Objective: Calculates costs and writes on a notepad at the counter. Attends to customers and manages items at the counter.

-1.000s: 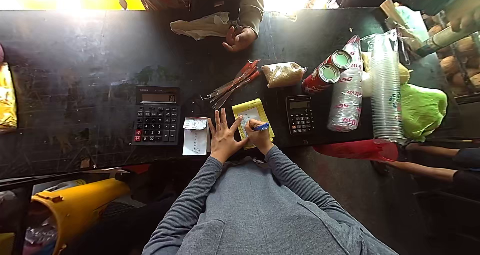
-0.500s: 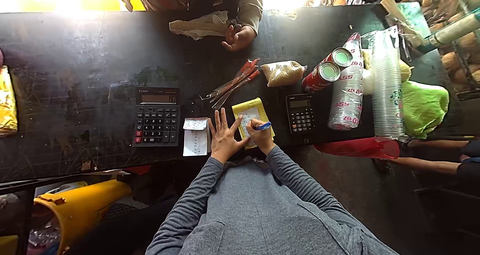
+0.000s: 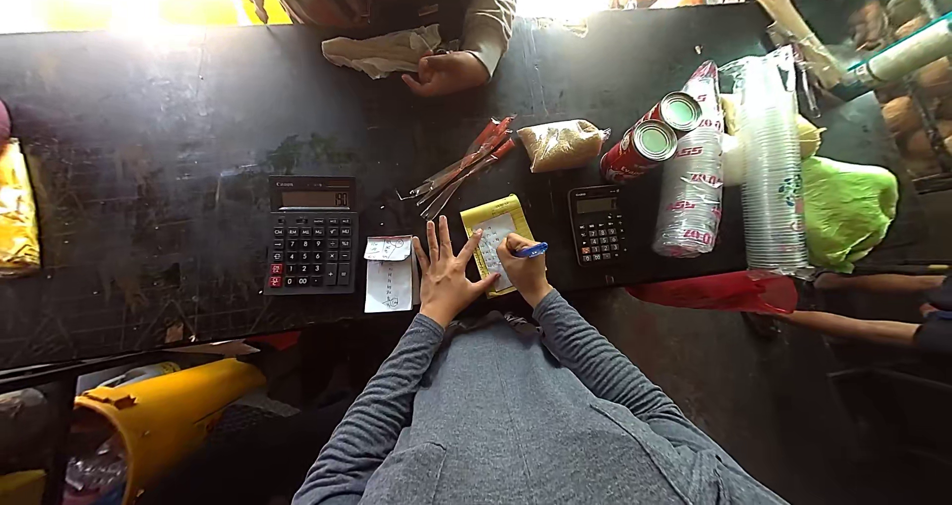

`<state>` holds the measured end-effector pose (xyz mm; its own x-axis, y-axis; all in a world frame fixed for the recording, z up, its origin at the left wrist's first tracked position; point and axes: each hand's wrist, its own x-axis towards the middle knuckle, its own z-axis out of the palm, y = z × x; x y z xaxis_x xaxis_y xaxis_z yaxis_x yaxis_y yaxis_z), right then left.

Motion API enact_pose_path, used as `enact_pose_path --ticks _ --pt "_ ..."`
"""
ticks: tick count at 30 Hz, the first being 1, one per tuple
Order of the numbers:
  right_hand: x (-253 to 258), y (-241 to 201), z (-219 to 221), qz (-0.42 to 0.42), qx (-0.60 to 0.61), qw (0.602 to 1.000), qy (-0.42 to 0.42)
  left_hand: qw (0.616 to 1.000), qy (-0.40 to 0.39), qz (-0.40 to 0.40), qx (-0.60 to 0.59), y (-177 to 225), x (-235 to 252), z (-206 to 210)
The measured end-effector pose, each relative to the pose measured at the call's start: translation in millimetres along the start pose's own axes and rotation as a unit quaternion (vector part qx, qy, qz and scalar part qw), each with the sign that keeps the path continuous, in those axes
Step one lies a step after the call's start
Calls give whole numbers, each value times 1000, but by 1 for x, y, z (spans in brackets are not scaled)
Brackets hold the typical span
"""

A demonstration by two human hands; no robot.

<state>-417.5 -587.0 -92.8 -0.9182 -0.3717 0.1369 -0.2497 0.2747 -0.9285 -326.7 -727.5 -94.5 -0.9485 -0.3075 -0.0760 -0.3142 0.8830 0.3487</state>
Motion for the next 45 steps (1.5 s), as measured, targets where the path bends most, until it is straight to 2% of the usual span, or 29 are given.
enact_pose_path --ticks 22,27,32,39,42,45 --pt "3 1 -2 -16 -17 1000 15 1000 -9 -5 -2 2 2 -4" --pt "3 -1 -3 -15 15 1000 18 1000 -3 -4 4 1 2 -2" --pt "9 -12 -9 25 94 993 70 1000 -1 1 7 4 3 -8" --pt "7 1 -3 66 150 985 49 999 33 21 -1 -2 1 -2" --pt "-7 3 -10 50 145 987 40 997 62 38 -27 3 -10 -1" --pt "-5 -15 -9 14 139 988 62 997 67 29 -31 14 -14 -25"
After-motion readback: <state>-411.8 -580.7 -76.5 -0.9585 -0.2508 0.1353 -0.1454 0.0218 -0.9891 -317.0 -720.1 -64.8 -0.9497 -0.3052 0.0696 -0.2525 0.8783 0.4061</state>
